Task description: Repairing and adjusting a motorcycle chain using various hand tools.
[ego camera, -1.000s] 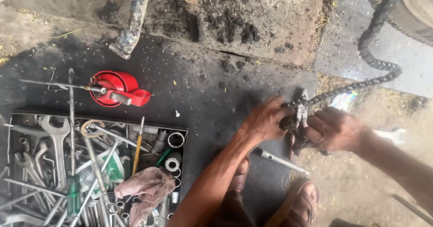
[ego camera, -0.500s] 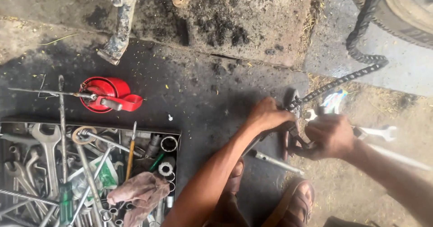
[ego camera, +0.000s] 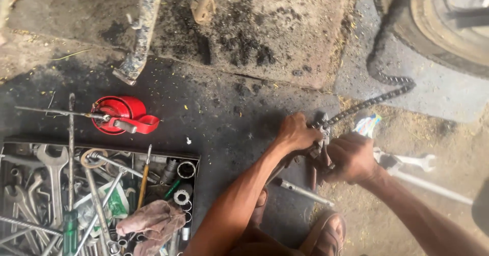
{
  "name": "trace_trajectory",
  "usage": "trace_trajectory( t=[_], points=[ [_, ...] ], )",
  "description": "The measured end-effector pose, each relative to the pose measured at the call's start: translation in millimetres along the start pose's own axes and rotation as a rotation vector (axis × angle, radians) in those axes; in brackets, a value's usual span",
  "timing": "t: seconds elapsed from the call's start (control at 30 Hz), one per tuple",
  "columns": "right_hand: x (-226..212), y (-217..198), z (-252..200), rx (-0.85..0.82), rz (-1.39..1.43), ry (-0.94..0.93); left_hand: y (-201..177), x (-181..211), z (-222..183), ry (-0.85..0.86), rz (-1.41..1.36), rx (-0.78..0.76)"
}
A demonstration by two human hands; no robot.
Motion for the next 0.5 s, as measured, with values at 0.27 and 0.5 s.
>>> trace_trajectory(
  t=[0.27, 0.5],
  points=[
    [-11.1, 12.1, 6.7, 0.133, 0.079, 0.207, 2.6, -23.7, 19.9, 0.357, 0.198, 0.045],
    [-34.4, 41.7, -8.1, 0.006, -0.068, 0.644, -7.4, -14.1, 9.6, -0.016, -0.092, 0.032]
  ],
)
Point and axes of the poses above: each hand's wrist, its own z-axis towards the middle knuckle, its own y-axis out of the palm, x = y × z, the point moved 1 cm from there along z, towards the middle knuckle, and after that the axes turned 2 degrees about y, right-handed, at the moved point
